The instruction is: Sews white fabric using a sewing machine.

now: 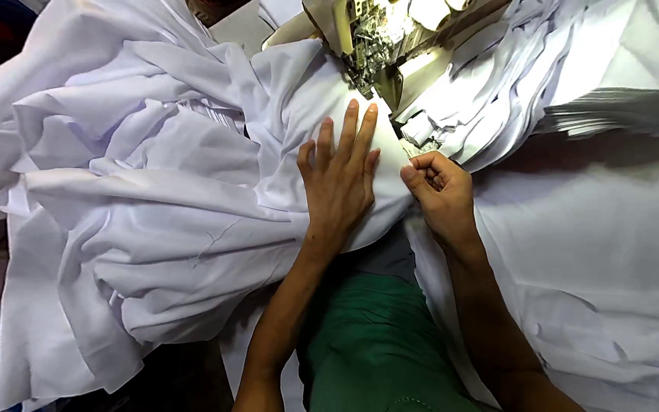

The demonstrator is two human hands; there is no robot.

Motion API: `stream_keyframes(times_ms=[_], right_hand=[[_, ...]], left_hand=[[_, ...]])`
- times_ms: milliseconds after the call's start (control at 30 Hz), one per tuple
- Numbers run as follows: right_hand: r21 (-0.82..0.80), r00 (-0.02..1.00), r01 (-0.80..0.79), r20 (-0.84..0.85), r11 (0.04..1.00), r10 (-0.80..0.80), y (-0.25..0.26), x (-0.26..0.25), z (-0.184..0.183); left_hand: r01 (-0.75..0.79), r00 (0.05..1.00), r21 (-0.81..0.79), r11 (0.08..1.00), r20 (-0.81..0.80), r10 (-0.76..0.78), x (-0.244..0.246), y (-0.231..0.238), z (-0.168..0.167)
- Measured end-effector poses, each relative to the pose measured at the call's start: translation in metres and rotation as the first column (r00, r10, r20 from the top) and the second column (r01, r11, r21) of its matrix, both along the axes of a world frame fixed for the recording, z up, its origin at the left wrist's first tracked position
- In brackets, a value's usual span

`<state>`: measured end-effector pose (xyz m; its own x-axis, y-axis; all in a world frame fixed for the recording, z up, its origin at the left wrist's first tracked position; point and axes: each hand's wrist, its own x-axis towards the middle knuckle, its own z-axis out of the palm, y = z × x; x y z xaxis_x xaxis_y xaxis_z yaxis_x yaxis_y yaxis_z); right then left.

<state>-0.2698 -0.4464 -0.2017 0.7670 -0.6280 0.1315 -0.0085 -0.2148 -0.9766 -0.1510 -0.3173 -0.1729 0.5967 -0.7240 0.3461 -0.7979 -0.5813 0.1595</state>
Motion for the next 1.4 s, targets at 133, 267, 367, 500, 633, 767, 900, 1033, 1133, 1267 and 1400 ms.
stream_keyframes(times_ms=[133, 267, 367, 500, 633, 767, 900, 1033, 1133, 1267, 1400], right_hand=[[0.007, 1.0, 0.021, 0.01, 1.0, -0.021, 0.001, 0.0, -0.001], [0.006, 0.999, 0.026, 0.02, 1.0, -0.027, -0.001, 0.0, -0.004], [0.026, 0.999, 0.024, 0.047, 0.999, -0.026, -0.003, 0.003, -0.007], [0.024, 0.998, 0.021, 0.055, 0.999, -0.023, -0.005, 0.008, -0.002], [0.015, 0.999, 0.015, 0.05, 1.0, -0.015, -0.007, 0.019, 0.003], [0.015, 0.997, -0.008, 0.073, 1.0, 0.007, -0.013, 0.031, 0.007], [0.05, 0.997, -0.016, 0.078, 0.999, 0.012, -0.02, 0.048, 0.012], [0.068, 0.996, -0.037, 0.079, 0.997, 0.032, -0.021, 0.053, 0.015], [0.074, 0.997, -0.025, 0.072, 0.997, 0.019, -0.018, 0.053, 0.015], [0.087, 0.998, -0.04, 0.047, 0.995, 0.036, -0.013, 0.044, 0.009], [0.134, 0.998, -0.052, 0.048, 0.99, 0.046, -0.003, 0.019, 0.002]], left_hand=[[-0.036, 0.999, -0.01, 0.999, -0.014, 0.036, 0.0, 0.008, -0.001], [-0.043, 0.997, -0.015, 0.999, -0.06, 0.042, -0.003, 0.014, -0.001], [-0.043, 0.997, -0.018, 0.999, -0.063, 0.042, -0.003, 0.012, 0.0], [-0.045, 0.997, -0.009, 0.999, -0.068, 0.044, 0.001, 0.011, 0.0], [-0.051, 0.996, -0.01, 0.999, -0.074, 0.05, 0.009, 0.01, -0.001], [-0.05, 0.994, 0.009, 0.999, -0.094, 0.05, 0.015, 0.01, 0.005], [-0.051, 0.993, 0.001, 0.999, -0.103, 0.051, 0.02, 0.009, 0.009], [-0.062, 0.99, -0.005, 0.998, -0.127, 0.061, 0.023, 0.011, 0.011], [-0.064, 0.986, 0.004, 0.998, -0.152, 0.064, 0.024, 0.015, 0.015], [-0.002, 0.973, 0.019, 1.0, -0.231, 0.007, 0.022, 0.049, 0.025], [0.074, 0.96, 0.096, 0.993, -0.276, -0.045, 0.01, 0.121, 0.033]])
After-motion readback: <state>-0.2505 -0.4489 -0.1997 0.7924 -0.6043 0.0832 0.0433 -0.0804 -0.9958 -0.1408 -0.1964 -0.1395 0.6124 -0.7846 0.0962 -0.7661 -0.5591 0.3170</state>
